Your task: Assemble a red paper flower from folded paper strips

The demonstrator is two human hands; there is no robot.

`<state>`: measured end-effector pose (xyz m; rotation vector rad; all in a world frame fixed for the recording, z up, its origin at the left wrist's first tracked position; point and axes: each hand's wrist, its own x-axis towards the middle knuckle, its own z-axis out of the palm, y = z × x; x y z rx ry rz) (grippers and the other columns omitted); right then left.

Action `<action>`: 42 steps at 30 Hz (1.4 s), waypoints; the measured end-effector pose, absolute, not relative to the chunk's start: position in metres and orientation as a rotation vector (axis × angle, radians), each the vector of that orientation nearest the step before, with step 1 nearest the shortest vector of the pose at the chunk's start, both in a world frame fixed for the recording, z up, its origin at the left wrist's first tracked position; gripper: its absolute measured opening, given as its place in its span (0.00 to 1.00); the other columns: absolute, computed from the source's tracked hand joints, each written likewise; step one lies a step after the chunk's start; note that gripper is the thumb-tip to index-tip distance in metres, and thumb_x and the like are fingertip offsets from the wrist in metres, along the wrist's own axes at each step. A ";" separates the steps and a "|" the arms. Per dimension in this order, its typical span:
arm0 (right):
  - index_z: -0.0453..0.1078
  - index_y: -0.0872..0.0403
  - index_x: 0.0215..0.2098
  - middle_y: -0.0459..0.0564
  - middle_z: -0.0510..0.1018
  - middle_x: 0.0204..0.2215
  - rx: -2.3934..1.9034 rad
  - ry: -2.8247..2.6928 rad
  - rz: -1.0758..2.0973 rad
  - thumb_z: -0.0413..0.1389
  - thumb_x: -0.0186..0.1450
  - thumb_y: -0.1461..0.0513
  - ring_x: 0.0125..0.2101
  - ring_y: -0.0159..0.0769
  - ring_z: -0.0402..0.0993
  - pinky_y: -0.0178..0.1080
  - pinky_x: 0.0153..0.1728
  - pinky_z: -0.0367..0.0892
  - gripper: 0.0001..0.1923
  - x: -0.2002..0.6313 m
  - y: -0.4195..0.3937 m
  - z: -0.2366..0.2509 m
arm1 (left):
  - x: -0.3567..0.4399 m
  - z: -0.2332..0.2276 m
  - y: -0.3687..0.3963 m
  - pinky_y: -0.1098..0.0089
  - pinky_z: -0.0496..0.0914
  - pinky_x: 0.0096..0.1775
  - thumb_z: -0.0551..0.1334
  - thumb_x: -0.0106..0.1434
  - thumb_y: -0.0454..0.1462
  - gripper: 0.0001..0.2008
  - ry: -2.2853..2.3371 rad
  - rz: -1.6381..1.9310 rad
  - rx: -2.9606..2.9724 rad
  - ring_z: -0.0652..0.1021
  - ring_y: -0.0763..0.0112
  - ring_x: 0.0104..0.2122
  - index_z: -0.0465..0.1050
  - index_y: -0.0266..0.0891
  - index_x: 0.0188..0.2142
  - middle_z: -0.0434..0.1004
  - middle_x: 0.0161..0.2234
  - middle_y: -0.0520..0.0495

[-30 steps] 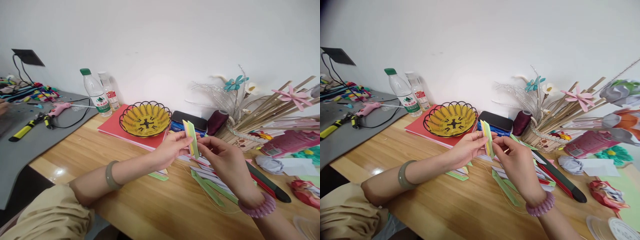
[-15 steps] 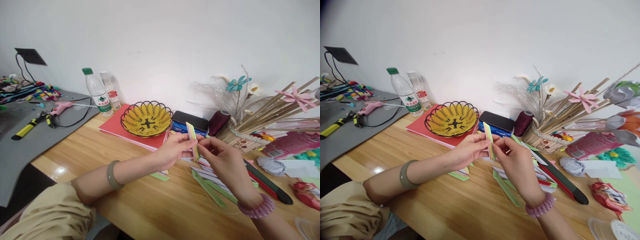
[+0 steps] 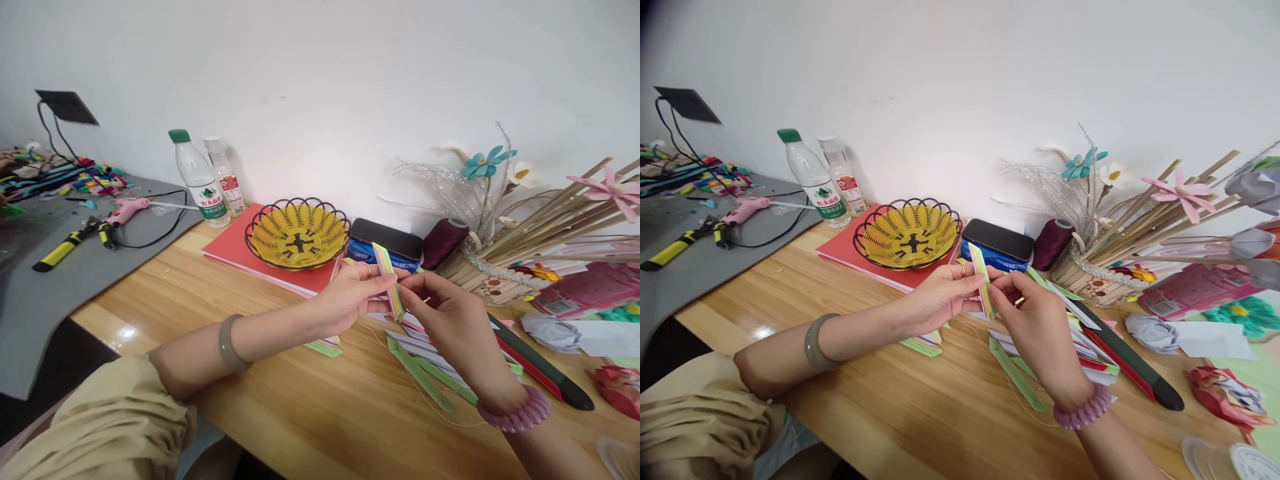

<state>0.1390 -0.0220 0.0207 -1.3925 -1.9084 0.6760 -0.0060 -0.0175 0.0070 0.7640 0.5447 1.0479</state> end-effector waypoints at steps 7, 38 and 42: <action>0.68 0.54 0.26 0.46 0.74 0.22 -1.398 -1.902 0.681 0.52 0.58 0.52 0.20 0.30 0.64 0.34 0.22 0.59 0.13 0.139 -0.021 0.019 | -0.007 0.007 -0.017 0.68 0.68 0.34 0.65 0.51 0.37 0.11 0.530 1.039 0.771 0.72 0.75 0.27 0.74 0.31 0.33 0.71 0.27 0.49; 0.64 0.56 0.20 0.41 0.62 0.16 -1.293 -2.294 1.585 0.51 0.54 0.58 0.18 0.26 0.54 0.32 0.20 0.50 0.10 0.134 -0.011 -0.021 | -0.097 -0.032 -0.064 0.64 0.67 0.44 0.54 0.61 0.31 0.08 1.200 0.971 2.335 0.71 0.69 0.42 0.69 0.38 0.39 0.74 0.39 0.46; 0.66 0.56 0.21 0.41 0.62 0.17 -1.304 -2.349 1.535 0.52 0.54 0.57 0.19 0.26 0.52 0.33 0.21 0.50 0.11 0.134 -0.008 -0.023 | -0.104 -0.038 -0.073 0.67 0.68 0.42 0.51 0.62 0.29 0.10 1.143 0.844 2.834 0.69 0.68 0.43 0.70 0.36 0.39 0.74 0.40 0.44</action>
